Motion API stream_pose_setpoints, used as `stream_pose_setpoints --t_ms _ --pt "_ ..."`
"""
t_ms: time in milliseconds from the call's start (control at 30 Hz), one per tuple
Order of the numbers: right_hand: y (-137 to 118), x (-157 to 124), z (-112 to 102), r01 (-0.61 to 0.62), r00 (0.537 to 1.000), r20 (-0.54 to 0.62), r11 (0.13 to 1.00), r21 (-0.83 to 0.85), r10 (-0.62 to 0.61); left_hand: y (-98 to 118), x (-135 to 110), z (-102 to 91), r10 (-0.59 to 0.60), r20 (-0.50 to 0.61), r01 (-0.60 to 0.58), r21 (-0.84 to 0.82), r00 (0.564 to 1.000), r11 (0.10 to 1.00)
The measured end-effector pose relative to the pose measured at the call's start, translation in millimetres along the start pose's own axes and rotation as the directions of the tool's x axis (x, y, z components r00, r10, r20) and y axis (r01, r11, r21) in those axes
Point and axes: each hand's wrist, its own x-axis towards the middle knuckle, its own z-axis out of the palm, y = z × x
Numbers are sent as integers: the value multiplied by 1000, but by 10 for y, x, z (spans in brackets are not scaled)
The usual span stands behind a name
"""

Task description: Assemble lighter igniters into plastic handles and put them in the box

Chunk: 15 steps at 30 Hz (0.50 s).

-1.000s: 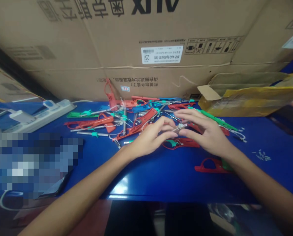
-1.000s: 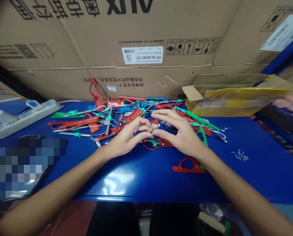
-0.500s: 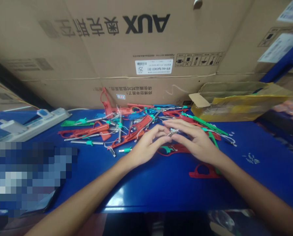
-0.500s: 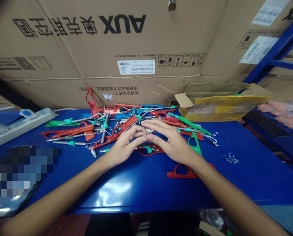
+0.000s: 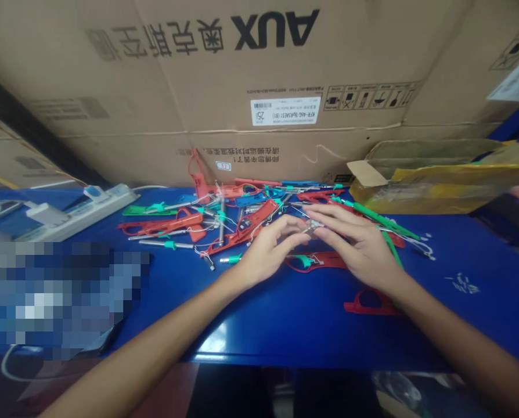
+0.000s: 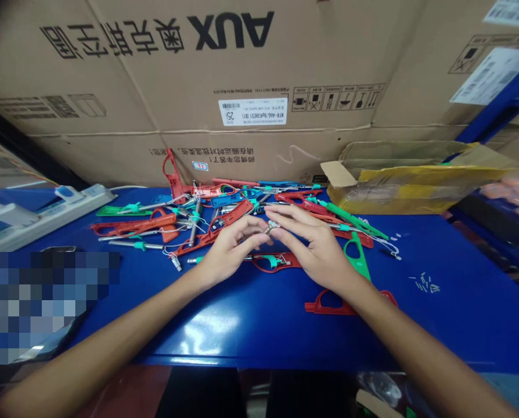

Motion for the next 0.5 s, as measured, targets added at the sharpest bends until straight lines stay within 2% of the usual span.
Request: stream_pose_setpoints --t_ms 100,167,300,500 --pt "1 -20 29 6 1000 -19 997 -83 -8 -8 10 -3 -33 -30 33 -8 999 999" --pt "11 -27 30 -41 999 -35 995 -94 38 -11 18 -11 -57 -45 56 -18 997 998" --pt "60 -6 -16 -185 981 -45 982 33 186 -13 34 -38 -101 -45 101 -8 994 995" --pt "62 40 -64 -183 983 46 976 115 179 -32 6 -35 -68 16 67 66 998 996"
